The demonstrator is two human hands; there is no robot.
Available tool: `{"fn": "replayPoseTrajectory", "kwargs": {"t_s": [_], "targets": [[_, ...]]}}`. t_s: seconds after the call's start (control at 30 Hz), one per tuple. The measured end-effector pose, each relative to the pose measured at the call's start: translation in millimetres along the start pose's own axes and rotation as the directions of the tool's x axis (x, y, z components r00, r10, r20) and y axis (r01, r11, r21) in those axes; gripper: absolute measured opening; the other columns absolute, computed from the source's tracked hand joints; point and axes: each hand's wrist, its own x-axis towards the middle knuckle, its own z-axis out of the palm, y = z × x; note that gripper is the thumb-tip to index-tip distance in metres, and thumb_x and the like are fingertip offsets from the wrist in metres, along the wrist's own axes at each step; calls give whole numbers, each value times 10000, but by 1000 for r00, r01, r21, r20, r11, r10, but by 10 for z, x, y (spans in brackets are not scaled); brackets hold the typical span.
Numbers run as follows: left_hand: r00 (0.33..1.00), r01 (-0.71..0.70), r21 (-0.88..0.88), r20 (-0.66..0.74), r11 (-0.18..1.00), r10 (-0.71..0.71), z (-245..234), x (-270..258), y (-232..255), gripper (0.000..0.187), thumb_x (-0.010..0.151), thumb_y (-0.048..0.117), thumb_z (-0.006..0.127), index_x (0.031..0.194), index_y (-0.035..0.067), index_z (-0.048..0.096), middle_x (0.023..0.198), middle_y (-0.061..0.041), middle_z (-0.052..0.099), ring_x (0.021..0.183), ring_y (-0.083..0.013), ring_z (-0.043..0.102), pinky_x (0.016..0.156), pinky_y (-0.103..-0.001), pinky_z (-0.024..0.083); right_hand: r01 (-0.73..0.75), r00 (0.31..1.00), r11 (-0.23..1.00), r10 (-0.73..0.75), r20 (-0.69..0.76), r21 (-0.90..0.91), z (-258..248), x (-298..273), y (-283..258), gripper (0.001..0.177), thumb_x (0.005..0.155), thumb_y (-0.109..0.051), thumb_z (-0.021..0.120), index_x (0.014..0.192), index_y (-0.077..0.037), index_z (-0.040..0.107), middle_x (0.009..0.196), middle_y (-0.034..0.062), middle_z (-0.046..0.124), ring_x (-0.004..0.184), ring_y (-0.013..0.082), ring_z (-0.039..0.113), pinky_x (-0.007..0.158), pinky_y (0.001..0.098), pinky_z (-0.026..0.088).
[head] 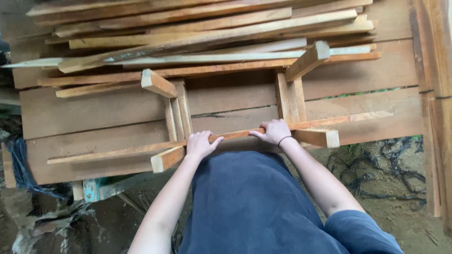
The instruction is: The person ties a bundle of wooden planks together using a black strap, securing it with a knot. They then lift the tied bundle and place it on a nearby stack of wood before returning to the workbench to arrange more planks.
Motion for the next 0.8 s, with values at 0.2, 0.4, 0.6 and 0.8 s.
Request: {"fn": "replayPoseTrajectory", "kwargs": {"t_s": [0.2, 0.4, 0.6, 0.8], "targets": [[966, 226, -145, 157, 963, -203, 26, 585, -1, 650, 924, 747, 491, 1131, 188, 751, 1157, -110, 769, 1196, -318, 688, 1002, -469, 511, -103, 994, 942, 110, -3, 320, 290, 579, 295, 516, 909, -808, 520, 1054, -371, 753, 1035, -100, 779, 1086, 163, 727, 936, 386, 528], [921, 82, -125, -369, 989, -123, -88, 1679, -70, 484, 934, 431, 700, 1363, 239, 583, 1369, -26, 602, 1307, -301, 553, 1017, -552, 497, 88, 810, 962, 82, -581, 258, -56, 1296, 236, 460, 858, -522, 759, 1238, -288, 645, 1212, -41, 598, 1142, 282, 627, 954, 465, 537], [916, 172, 143, -388, 975, -105, -662, 2230, -372, 653, 890, 355, 794, 1462, 192, 524, 1453, -42, 548, 1405, -281, 430, 1153, -557, 341, 69, 749, 998, -55, -660, -6, -801, 1674, 68, 589, 789, -466, 824, 1298, -244, 629, 1260, -26, 599, 1277, 247, 509, 1089, 445, 411], [924, 226, 318, -370, 921, -99, -489, 2632, -1024, 275, 935, 306, 667, 1206, 256, 665, 1206, 27, 704, 1273, -240, 552, 1213, -618, 127, 92, 676, 991, -135, -725, -98, -912, 1887, 28, 388, 704, -400, 875, 1039, -271, 727, 1184, -47, 559, 1224, 262, 494, 1015, 433, 429]]}}
